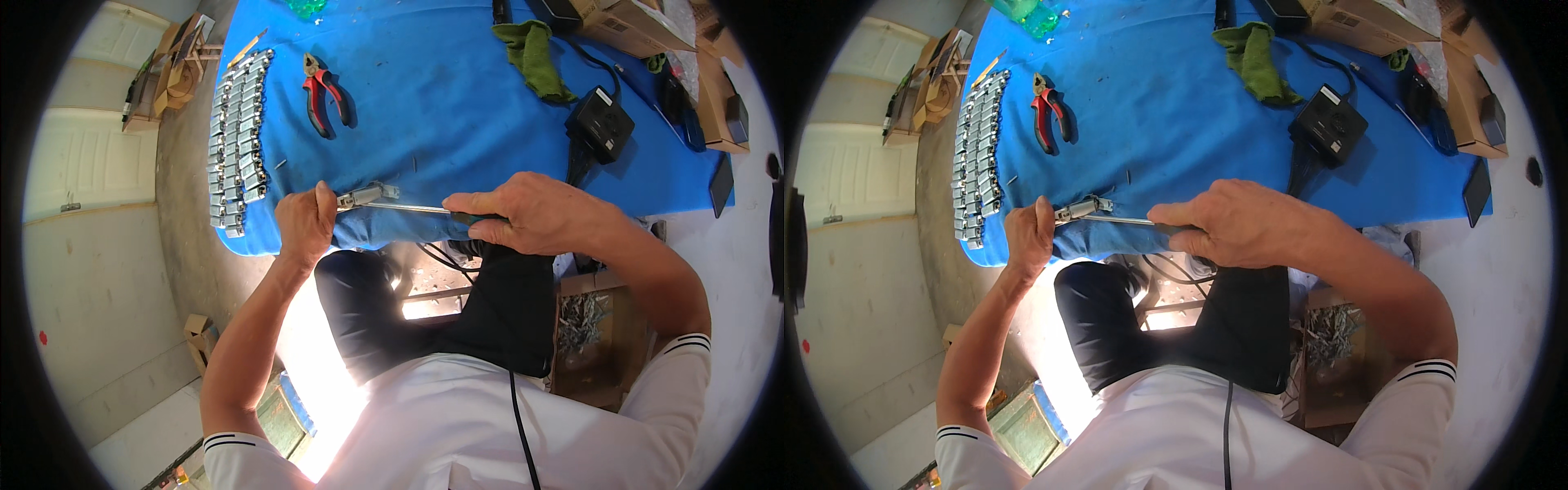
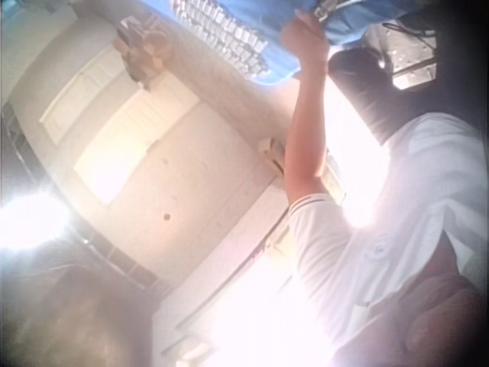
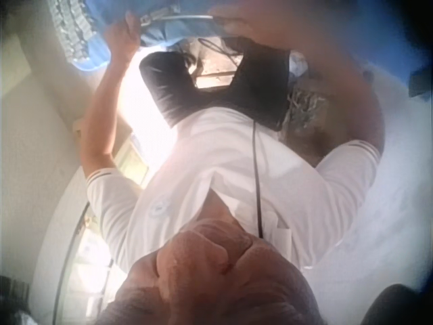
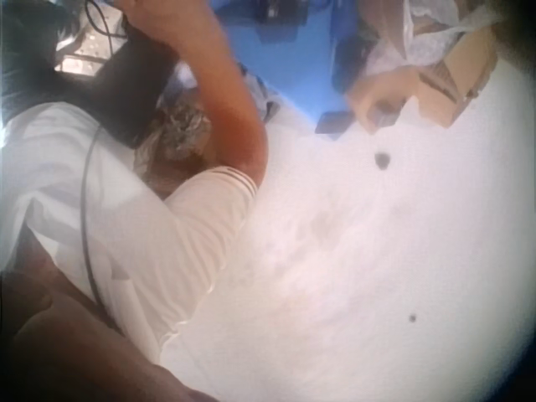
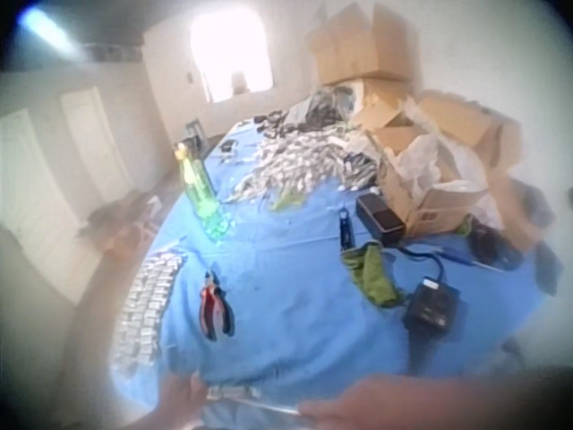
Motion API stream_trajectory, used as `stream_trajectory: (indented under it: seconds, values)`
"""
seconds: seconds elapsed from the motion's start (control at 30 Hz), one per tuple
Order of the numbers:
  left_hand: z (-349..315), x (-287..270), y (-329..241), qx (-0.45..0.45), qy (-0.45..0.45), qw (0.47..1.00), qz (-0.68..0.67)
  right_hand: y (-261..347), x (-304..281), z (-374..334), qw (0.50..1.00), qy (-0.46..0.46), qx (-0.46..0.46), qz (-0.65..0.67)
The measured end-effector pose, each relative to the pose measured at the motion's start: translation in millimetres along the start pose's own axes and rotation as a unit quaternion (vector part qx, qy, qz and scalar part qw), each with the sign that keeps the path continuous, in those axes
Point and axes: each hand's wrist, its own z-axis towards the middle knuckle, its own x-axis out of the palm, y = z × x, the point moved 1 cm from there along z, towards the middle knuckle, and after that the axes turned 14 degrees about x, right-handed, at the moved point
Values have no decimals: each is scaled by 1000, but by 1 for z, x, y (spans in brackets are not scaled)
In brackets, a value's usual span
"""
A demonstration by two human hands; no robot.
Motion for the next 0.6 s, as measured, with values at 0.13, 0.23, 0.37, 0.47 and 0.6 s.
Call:
stream_trajectory:
  seconds: [0.13,0.23,0.37,0.47,0.6]
  values:
    - [2,0,-2,-17,3,1000,-4,-1,-16,8,999,53,10,5]
    - [-1,1,-3,-23,10,1000,-3,-5,-19,15,998,60,6,8]
    - [-2,1,-5,-16,16,999,31,-32,-10,30,996,58,-38,59]
    - [5,2,3,9,1,999,31,-32,-12,33,994,74,-31,74]
    - [15,1,2,-74,34,996,34,-43,4,32,992,-60,-111,12]
